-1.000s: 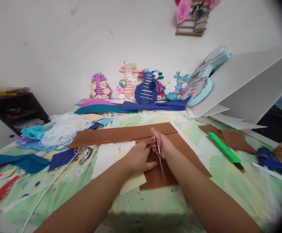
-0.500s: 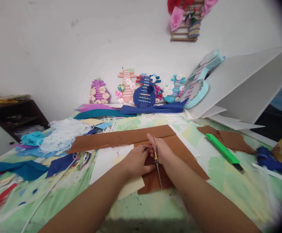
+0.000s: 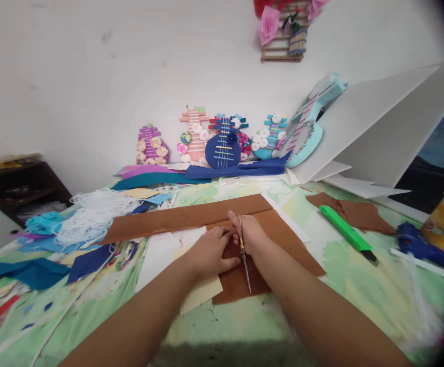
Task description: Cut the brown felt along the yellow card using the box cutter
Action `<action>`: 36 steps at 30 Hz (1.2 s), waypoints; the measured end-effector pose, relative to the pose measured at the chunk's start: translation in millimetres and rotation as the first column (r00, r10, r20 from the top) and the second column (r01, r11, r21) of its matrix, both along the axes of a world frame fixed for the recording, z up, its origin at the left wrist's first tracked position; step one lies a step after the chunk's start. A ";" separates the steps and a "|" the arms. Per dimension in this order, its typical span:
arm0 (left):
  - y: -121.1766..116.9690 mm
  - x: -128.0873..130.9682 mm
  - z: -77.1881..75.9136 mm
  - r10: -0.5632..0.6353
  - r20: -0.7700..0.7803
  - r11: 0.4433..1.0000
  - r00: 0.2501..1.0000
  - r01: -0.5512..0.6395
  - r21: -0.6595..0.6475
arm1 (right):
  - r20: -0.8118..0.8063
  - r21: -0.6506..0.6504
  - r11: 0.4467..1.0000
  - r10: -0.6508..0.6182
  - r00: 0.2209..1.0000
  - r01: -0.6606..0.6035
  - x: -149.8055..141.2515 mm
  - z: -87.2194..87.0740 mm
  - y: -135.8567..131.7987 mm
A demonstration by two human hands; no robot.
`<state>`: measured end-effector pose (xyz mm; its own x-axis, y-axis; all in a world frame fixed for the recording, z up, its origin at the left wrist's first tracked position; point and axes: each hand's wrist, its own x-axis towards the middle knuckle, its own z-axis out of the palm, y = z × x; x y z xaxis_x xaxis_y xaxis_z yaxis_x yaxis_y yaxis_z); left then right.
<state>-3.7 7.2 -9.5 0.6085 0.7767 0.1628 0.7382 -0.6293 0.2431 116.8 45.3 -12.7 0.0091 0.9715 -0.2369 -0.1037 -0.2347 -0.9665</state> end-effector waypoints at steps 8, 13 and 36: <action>0.4 -0.9 0.6 0.006 -0.006 0.999 1.000 -0.006 -0.032 | 0.023 -0.027 1.000 -0.002 1.000 0.003 0.4 3.3 -1.3; 0.7 -0.6 0.8 0.009 -0.004 1.000 1.000 -0.009 -0.030 | 0.040 -0.027 1.000 -0.003 0.999 0.005 0.7 3.5 -0.9; -1.2 -1.0 1.5 0.039 -0.006 0.999 0.999 -0.039 -0.003 | 0.248 0.283 0.955 0.017 0.969 -0.089 30.1 34.9 -10.0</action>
